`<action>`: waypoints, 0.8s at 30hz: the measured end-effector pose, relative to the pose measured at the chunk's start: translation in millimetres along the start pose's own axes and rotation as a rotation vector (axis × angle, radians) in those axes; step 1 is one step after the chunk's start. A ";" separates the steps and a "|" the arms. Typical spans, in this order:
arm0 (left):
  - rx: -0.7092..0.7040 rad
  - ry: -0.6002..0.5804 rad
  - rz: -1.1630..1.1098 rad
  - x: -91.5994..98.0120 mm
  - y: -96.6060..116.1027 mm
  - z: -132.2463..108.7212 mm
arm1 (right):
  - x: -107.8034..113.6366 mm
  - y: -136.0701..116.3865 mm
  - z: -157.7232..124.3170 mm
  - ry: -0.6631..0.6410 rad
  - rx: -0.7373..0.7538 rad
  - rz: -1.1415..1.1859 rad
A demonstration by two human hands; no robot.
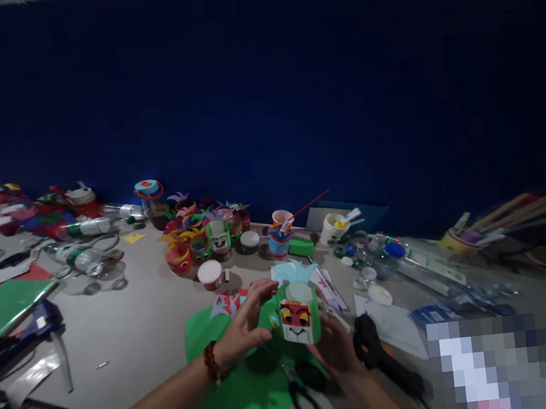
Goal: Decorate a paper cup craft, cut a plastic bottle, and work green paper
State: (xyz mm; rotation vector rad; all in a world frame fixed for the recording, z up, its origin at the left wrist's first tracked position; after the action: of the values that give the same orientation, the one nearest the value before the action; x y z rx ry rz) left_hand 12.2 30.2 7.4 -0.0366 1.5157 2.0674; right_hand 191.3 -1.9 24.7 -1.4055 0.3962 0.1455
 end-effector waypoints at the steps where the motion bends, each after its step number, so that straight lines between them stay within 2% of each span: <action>1: 0.011 0.003 -0.002 -1.1 -0.3 -1.7 | 0.5 3.2 0.4 -0.016 -0.041 0.041; 4: 0.059 0.046 -0.040 -2.3 -3.3 -6.2 | 1.8 11.3 1.4 -0.040 -0.115 0.124; 12: 0.138 0.069 -0.098 -4.6 -4.5 -6.4 | 5.3 20.1 1.2 0.021 -0.014 -0.014; 16: 0.158 0.161 -0.126 -4.8 -1.9 -5.7 | 8.3 16.1 -3.6 0.075 0.129 -0.219; 20: 0.224 0.261 -0.102 -2.0 -3.7 -4.5 | 2.6 4.4 -14.5 0.063 0.306 -0.494; 24: 0.274 0.239 -0.192 -2.5 -1.2 -2.7 | -5.8 -4.5 -25.9 0.035 0.444 -0.642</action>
State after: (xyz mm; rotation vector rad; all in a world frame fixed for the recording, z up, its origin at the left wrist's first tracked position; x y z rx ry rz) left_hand 14.1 26.9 6.3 -0.3218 1.8500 1.7390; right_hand 182.6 -27.2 28.1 -1.0348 -0.0134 -0.4665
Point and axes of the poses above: each hand's wrist, its own z-axis towards the middle knuckle, its own x-axis out of the back of the hand, y = z × x, the point moved 3 cm from there along z, towards the middle knuckle, and after that the axes turned 10 degrees about y, right-handed, at the moved point
